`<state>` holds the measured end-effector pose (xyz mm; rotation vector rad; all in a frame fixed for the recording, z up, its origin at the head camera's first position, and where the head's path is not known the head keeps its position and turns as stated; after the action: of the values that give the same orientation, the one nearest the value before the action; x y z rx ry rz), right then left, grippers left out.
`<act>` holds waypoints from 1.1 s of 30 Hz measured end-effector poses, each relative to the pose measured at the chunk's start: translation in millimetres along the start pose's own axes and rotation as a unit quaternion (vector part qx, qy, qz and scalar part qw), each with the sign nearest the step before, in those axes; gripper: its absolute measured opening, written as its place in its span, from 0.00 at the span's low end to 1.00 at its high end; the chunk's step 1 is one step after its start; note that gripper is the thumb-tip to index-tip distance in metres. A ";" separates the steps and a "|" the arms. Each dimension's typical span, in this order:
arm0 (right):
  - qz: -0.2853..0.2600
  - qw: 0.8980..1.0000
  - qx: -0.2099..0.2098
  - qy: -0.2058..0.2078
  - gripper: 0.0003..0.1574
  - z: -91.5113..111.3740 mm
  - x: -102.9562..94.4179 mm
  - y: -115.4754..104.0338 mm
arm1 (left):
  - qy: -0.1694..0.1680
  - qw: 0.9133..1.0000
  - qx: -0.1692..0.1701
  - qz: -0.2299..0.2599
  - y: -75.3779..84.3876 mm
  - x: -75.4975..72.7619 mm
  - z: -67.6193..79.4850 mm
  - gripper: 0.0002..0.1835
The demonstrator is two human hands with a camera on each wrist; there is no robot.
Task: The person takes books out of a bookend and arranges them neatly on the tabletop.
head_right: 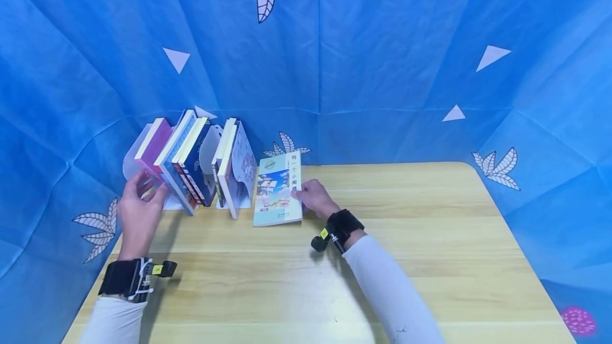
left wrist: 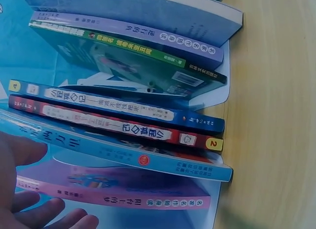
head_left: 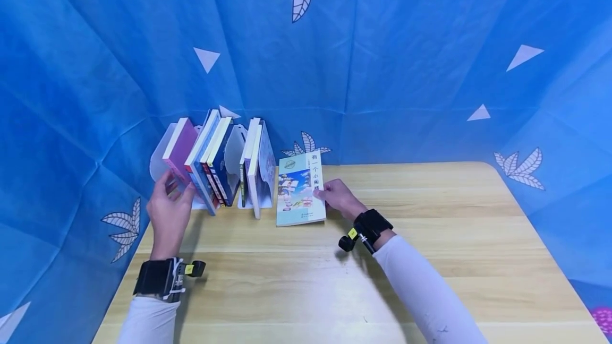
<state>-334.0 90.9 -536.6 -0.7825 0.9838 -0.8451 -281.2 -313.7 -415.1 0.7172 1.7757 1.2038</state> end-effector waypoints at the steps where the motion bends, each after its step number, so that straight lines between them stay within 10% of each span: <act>1: 0.004 1.000 0.001 -0.001 0.12 -0.4 1.0 -0.1 | 0.001 1.000 -0.001 0.000 -0.4 0.2 -1.0 0.36; 16: 0.167 0.984 0.037 0.058 0.12 -1.4 -0.6 -8.0 | -0.001 1.000 -0.002 -0.012 -14.2 12.7 -27.0 0.30; 23: 0.234 0.968 0.073 0.057 0.29 -2.3 -0.6 -6.4 | -0.007 1.000 -0.012 -0.027 -20.7 18.2 -34.4 0.28; 33: 0.281 0.956 0.056 0.064 0.18 -3.2 -2.5 -17.5 | 0.000 0.999 0.006 -0.036 -22.1 14.9 -37.0 0.25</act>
<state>-341.9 84.5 -521.8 -0.3194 1.1845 -0.4514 -320.8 -325.9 -434.1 0.6535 1.7941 1.1457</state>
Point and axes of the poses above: each hand's wrist, its own z-axis away from the middle knuckle, its own x-axis out of the palm, y = z × x, the point moved 10 cm from there along -z, towards the middle knuckle, and after that the axes turned 12 degrees about z, right-handed, at the moved point
